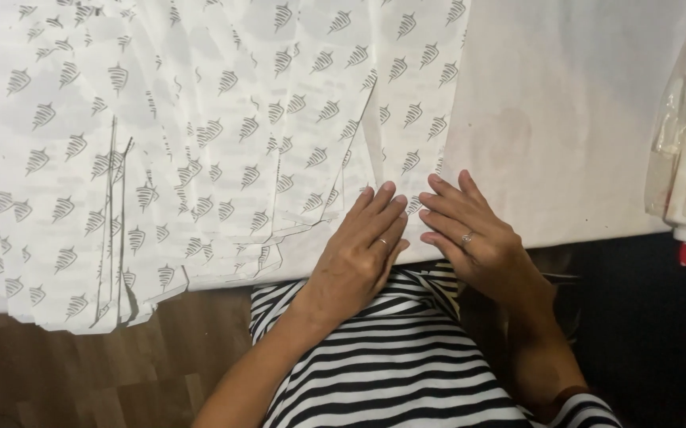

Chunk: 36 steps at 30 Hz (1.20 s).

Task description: Applying glue to the edges of printed paper sheets and folding them to assemble paper bags.

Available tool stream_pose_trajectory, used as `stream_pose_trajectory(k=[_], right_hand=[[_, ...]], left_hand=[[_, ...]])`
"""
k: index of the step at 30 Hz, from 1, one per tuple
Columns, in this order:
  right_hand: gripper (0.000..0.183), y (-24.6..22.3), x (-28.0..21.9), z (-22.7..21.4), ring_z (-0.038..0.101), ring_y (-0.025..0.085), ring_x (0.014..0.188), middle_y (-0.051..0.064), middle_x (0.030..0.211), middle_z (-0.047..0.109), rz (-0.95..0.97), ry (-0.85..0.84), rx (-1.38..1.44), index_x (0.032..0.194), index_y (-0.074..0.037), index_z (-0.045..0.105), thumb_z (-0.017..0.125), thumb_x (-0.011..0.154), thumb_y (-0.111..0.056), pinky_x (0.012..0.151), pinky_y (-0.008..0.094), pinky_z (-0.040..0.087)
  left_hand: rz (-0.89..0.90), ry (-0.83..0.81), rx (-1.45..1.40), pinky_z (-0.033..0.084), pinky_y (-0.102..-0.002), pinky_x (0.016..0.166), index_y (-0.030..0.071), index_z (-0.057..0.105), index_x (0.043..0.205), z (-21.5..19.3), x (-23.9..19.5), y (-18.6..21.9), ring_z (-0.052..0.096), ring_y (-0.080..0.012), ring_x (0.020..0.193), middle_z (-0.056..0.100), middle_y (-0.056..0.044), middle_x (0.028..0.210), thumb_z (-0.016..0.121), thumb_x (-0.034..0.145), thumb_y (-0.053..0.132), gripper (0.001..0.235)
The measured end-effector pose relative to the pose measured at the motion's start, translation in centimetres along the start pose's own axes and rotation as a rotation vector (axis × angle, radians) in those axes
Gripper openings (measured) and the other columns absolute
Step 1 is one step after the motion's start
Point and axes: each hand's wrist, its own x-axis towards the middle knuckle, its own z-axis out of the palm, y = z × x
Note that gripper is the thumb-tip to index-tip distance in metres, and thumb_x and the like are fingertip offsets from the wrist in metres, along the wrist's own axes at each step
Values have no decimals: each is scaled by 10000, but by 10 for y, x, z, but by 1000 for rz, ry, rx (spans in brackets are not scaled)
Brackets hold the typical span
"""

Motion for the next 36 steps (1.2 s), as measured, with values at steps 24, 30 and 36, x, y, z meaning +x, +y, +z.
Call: stream_pose_trajectory(k=[24, 30, 36], right_hand=[[102, -18, -22, -9, 664, 420, 1229, 187, 1164, 708, 147, 46, 49, 1029, 0, 619, 684, 952, 5, 1183, 679, 432], [133, -18, -22, -4, 683, 392, 1209, 183, 1138, 724, 278, 139, 156, 955, 0, 687, 783, 871, 35, 1207, 620, 444], [66, -10, -25, -4, 704, 385, 1183, 183, 1107, 737, 309, 146, 217, 983, -9, 714, 730, 919, -1, 1209, 598, 458]], left_hand=[[55, 223, 3, 550, -513, 959, -89, 700, 911, 17, 1, 17, 708, -369, 992, 728, -218, 1020, 699, 947, -37, 63], [-119, 275, 28, 502, -464, 943, -21, 698, 894, 22, 10, 26, 694, -295, 934, 713, -128, 948, 738, 934, 78, 114], [-164, 133, -145, 470, -474, 987, -56, 650, 1064, 12, 4, 22, 635, -334, 1069, 661, -163, 1055, 623, 980, -51, 88]])
